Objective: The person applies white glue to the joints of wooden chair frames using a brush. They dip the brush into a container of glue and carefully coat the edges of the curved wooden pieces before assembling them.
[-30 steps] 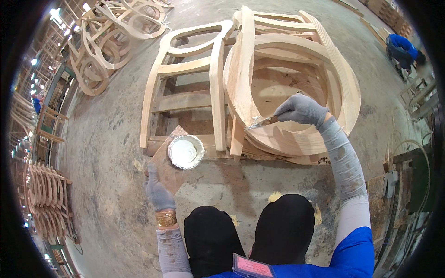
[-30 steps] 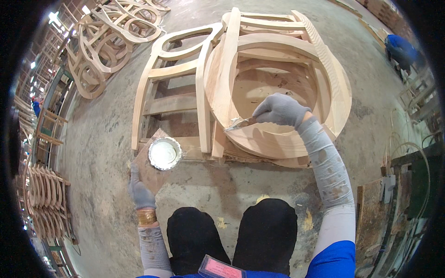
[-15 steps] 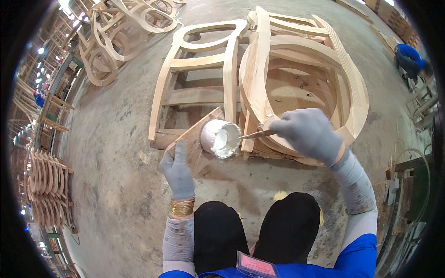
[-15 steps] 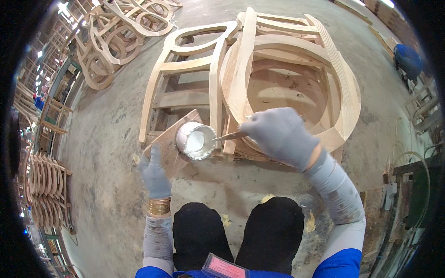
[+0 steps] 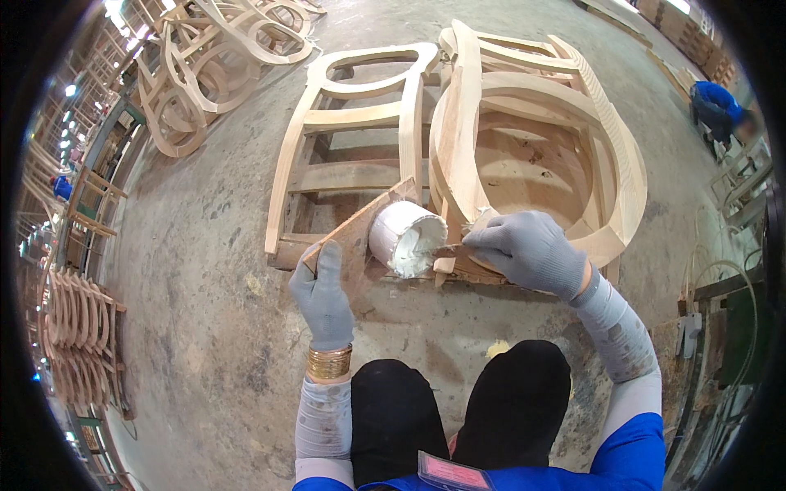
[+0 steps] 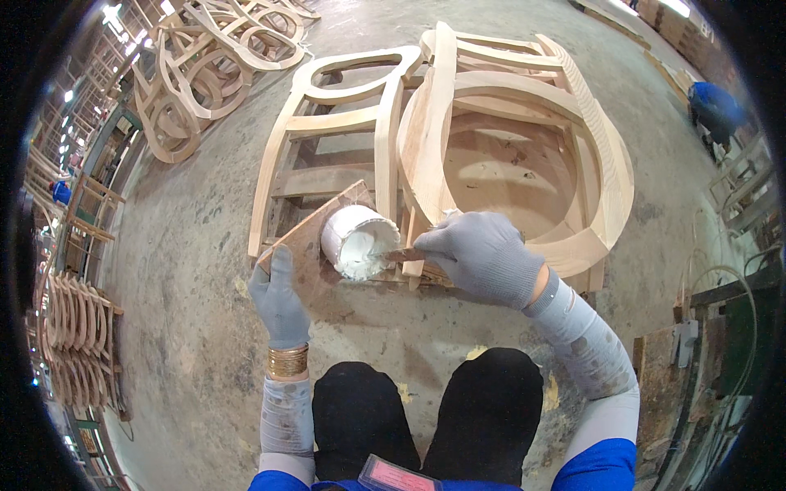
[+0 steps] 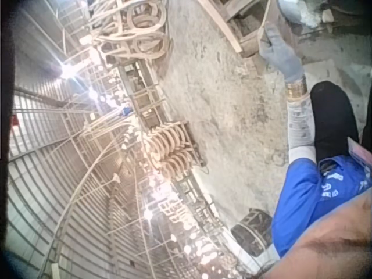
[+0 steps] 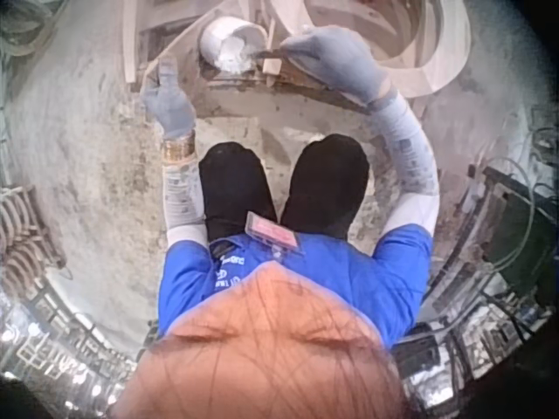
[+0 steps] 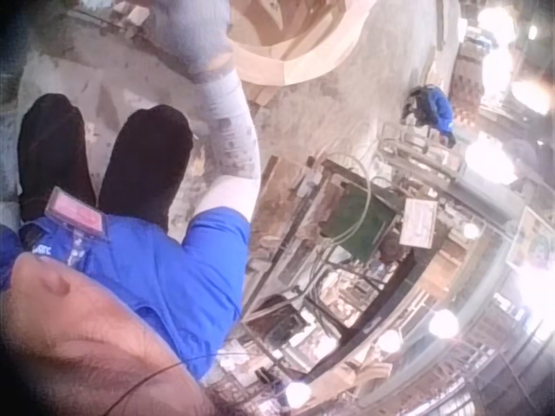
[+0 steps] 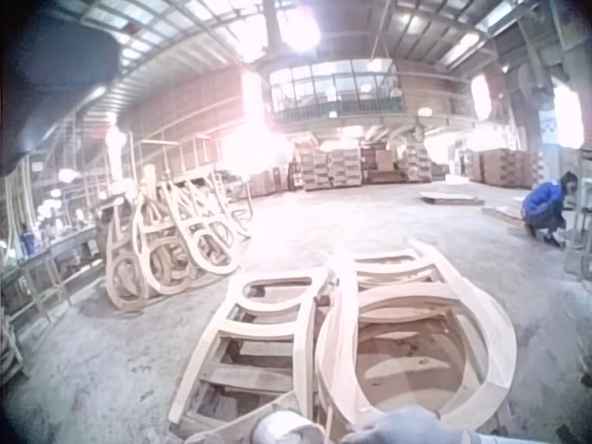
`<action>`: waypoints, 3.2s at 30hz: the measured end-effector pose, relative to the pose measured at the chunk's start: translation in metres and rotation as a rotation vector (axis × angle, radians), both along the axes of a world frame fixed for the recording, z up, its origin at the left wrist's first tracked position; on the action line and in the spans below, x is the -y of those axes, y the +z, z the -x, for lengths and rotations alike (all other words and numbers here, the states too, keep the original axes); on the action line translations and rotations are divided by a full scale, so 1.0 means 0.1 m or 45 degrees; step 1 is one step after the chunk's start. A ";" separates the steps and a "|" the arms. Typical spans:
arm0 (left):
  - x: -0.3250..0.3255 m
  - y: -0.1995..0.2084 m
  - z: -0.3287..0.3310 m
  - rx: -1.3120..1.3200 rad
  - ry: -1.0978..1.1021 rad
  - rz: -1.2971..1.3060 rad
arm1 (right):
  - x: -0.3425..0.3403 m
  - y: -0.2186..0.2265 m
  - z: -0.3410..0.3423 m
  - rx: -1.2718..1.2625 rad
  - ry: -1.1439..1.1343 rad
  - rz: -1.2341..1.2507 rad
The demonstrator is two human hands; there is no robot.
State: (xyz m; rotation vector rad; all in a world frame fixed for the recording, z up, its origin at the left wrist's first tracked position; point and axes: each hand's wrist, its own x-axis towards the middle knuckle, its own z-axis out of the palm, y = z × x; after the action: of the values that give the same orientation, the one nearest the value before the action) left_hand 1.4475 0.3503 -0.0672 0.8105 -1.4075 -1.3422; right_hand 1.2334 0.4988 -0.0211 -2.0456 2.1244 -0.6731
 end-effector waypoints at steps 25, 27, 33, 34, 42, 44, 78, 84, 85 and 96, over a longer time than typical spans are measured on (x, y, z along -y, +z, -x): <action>-0.11 -0.55 0.07 -0.140 -0.089 -0.523 | -0.42 -0.21 0.10 0.120 -0.242 0.074; -0.16 -0.50 0.17 -0.129 -0.089 -0.477 | -0.44 -0.22 0.20 -0.179 -0.298 0.119; -0.14 -0.45 0.28 -0.045 -0.011 -0.362 | -0.30 -0.14 0.36 -0.674 -0.261 0.088; -0.13 -0.45 0.28 -0.040 -0.003 -0.350 | -0.27 -0.13 0.35 -0.715 -0.238 0.069; -0.07 -0.46 0.26 -0.021 0.022 -0.322 | -0.21 -0.12 0.45 -0.957 -0.188 0.031; -0.05 -0.48 0.23 -0.040 0.060 -0.375 | -0.23 -0.07 0.43 -0.943 -0.185 0.036; 0.69 -0.97 -1.56 -0.187 0.277 -0.607 | 0.98 0.13 -0.90 -1.576 -0.173 -0.901; 0.74 -1.05 -1.62 -0.193 0.322 -0.555 | 1.06 -0.08 -0.87 -1.618 -0.226 -0.961; 0.75 -1.04 -1.63 -0.199 0.345 -0.580 | 1.07 -0.05 -0.90 -1.620 -0.251 -0.969; 0.72 -0.86 -1.56 -0.251 0.364 -0.595 | 0.71 0.34 -0.61 -1.504 -0.230 -0.835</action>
State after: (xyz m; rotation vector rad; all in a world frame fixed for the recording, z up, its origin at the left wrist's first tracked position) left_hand 1.6036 0.2788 -0.1532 1.1032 -0.7958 -1.4956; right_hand 1.2941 0.4276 0.0133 -1.9844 2.4398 1.4076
